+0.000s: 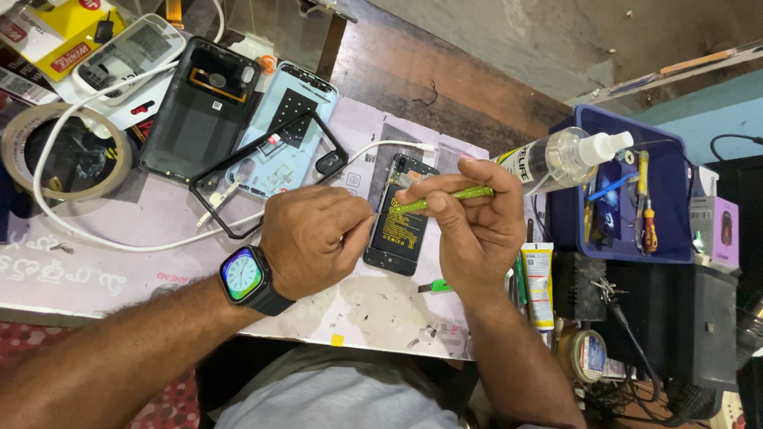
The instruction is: The person detaches the battery and internal components from a disassembled mobile phone, then plugs in a charging cable to check for power before using a small tool to work on the internal circuitry.
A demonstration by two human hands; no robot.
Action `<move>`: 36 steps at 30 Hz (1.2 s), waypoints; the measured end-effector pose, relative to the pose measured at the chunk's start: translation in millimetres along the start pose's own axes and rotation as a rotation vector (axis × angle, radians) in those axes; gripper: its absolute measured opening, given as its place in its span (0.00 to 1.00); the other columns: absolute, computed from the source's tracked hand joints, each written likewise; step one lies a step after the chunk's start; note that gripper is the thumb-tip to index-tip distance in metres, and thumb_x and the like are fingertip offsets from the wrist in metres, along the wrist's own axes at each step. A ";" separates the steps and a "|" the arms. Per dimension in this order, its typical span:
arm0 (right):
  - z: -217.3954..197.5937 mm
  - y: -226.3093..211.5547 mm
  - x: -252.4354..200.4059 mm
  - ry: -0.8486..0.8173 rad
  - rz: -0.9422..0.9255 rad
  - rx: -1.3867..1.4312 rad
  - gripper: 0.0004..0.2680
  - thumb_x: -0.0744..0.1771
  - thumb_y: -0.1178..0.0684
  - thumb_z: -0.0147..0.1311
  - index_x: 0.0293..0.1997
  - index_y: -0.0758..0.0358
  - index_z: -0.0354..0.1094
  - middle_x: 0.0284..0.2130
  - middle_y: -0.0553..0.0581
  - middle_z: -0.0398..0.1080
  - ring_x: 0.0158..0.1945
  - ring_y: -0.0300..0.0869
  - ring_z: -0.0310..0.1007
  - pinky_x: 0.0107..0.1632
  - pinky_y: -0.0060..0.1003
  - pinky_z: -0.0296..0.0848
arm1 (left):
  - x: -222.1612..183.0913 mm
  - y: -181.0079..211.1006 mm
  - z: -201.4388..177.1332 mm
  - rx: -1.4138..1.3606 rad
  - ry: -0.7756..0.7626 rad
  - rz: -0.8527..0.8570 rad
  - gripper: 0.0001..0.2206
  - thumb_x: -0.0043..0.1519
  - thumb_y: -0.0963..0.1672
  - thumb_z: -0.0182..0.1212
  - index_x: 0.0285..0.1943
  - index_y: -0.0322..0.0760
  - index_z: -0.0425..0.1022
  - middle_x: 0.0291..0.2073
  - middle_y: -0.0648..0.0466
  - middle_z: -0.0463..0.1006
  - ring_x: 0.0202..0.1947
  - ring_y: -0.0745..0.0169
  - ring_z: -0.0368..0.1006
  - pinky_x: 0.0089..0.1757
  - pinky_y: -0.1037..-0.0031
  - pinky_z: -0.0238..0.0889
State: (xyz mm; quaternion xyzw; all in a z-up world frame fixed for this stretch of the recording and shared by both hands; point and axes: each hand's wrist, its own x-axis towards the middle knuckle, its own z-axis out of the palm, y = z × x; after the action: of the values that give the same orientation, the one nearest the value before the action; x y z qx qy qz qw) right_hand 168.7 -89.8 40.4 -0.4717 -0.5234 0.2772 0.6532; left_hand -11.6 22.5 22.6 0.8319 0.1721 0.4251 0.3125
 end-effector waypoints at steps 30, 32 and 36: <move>0.2 -8.3 -6.5 -0.049 -0.071 -0.157 0.13 0.74 0.68 0.50 0.66 0.63 0.54 0.46 0.67 0.75 0.48 0.46 0.80 0.56 0.39 0.81 | -3.8 -5.6 7.6 0.136 -0.092 -0.051 0.06 0.54 0.42 0.69 0.32 0.39 0.74 0.25 0.51 0.75 0.27 0.47 0.74 0.30 0.59 0.65; -4.4 -16.5 -13.9 -0.059 -0.058 -0.196 0.14 0.74 0.69 0.49 0.66 0.63 0.53 0.46 0.67 0.75 0.49 0.46 0.80 0.56 0.38 0.80 | -6.5 -6.8 9.9 0.151 -0.101 -0.062 0.06 0.54 0.43 0.68 0.35 0.39 0.76 0.27 0.51 0.77 0.29 0.47 0.75 0.30 0.59 0.66; -10.2 -28.9 -37.1 -0.079 -0.028 -0.335 0.15 0.74 0.70 0.47 0.67 0.63 0.51 0.46 0.69 0.74 0.50 0.47 0.80 0.56 0.39 0.82 | -8.5 -10.2 10.8 0.144 -0.379 -0.095 0.08 0.52 0.45 0.69 0.31 0.38 0.76 0.25 0.50 0.77 0.27 0.45 0.76 0.29 0.56 0.66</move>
State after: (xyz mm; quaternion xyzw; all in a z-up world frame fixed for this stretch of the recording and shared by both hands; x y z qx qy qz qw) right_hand 163.5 -136.5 50.9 -0.5552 -0.5942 0.1953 0.5482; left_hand -7.9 21.5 5.9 0.9080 0.1795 0.2324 0.2987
